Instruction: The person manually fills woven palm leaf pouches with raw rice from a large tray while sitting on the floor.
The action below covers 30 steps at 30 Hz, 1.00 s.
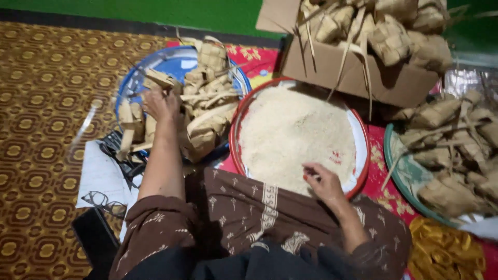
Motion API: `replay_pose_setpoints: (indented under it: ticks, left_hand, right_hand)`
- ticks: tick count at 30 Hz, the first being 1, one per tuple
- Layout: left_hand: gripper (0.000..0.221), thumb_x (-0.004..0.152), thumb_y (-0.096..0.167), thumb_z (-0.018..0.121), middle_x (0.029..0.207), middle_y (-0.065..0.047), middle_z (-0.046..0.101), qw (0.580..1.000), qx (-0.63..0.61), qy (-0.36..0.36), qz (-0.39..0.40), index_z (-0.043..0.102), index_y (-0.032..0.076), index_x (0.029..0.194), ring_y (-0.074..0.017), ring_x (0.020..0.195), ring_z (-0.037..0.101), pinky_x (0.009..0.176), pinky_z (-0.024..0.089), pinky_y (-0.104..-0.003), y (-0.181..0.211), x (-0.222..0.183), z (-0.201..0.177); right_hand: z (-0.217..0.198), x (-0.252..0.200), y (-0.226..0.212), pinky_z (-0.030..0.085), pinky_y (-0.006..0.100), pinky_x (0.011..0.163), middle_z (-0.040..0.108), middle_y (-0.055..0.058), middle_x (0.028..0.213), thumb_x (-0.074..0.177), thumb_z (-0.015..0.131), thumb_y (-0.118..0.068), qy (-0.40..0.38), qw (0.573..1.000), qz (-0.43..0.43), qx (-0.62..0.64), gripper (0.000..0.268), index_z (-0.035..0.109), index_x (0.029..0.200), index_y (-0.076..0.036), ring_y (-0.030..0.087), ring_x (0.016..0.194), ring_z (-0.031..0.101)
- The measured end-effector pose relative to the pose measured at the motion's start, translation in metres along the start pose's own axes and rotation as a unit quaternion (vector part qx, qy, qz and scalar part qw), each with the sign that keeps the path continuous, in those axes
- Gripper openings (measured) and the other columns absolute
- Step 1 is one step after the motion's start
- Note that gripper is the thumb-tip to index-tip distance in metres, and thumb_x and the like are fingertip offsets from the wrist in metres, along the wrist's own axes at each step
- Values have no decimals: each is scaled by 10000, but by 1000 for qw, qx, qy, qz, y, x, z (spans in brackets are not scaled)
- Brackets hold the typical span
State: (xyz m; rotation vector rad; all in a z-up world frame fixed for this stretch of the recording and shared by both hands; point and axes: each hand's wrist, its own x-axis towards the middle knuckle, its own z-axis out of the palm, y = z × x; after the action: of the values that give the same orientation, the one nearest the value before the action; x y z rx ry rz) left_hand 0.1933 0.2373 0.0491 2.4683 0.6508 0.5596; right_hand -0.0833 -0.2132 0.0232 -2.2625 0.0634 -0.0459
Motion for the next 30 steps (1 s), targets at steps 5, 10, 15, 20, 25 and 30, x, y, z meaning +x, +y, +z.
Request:
replay_pose_setpoints:
  ticks: [5, 10, 15, 20, 25, 30]
  left_hand:
    - [745, 972, 214, 783, 1645, -157, 224, 999, -33, 11, -8, 356, 192, 1581, -437, 1513, 84, 1203, 169, -725, 18, -53, -20]
    - [484, 783, 35, 724, 1173, -266, 598, 929, -175, 126, 301, 612, -23, 1250, -485, 1153, 560, 1013, 406, -563, 35, -151, -43]
    - [236, 860, 338, 637, 1010, 44, 728, 902, -11, -288, 322, 714, 355, 1082, -256, 1012, 667, 1010, 407, -535, 3, -248, -21]
    - [356, 869, 427, 663, 1263, 22, 657, 815, 56, -423, 392, 682, 354, 1217, -257, 1233, 587, 1090, 306, -590, 12, -303, -81]
    - [268, 829, 444, 706, 1188, 68, 615, 785, 104, -391, 469, 730, 371, 1086, -224, 1174, 614, 1104, 315, -571, -20, -333, -45]
    - [369, 957, 271, 468, 1300, -39, 670, 759, 156, -413, 478, 693, 231, 1247, -283, 1347, 490, 1145, 228, -631, -3, -341, -62]
  right_hand:
    - [-25, -3, -7, 611, 426, 816, 778, 153, 1057, 922, 726, -137, -46, 997, 52, -14, 231, 755, 1151, -129, 326, 1010, 739]
    - [-23, -24, -44, 584, 497, 880, 787, 172, 1003, 932, 702, -188, -139, 986, 62, -64, 155, 754, 1065, -128, 391, 1014, 733]
    - [-27, -43, -69, 509, 545, 1010, 765, 245, 1065, 919, 654, -229, -282, 950, 52, -122, 248, 759, 1138, -184, 465, 1113, 668]
    - [5, -50, -20, 504, 506, 1046, 762, 131, 1142, 946, 583, -349, -364, 898, 26, -245, 284, 774, 1147, -286, 419, 1153, 654]
    - [32, -57, 19, 527, 442, 1036, 772, -16, 1114, 912, 529, -453, -373, 867, -3, -329, 288, 778, 1058, -443, 323, 1134, 679]
    - [79, -63, 65, 604, 474, 861, 765, 113, 877, 827, 611, -371, -232, 897, 7, -375, 232, 805, 945, -415, 379, 916, 743]
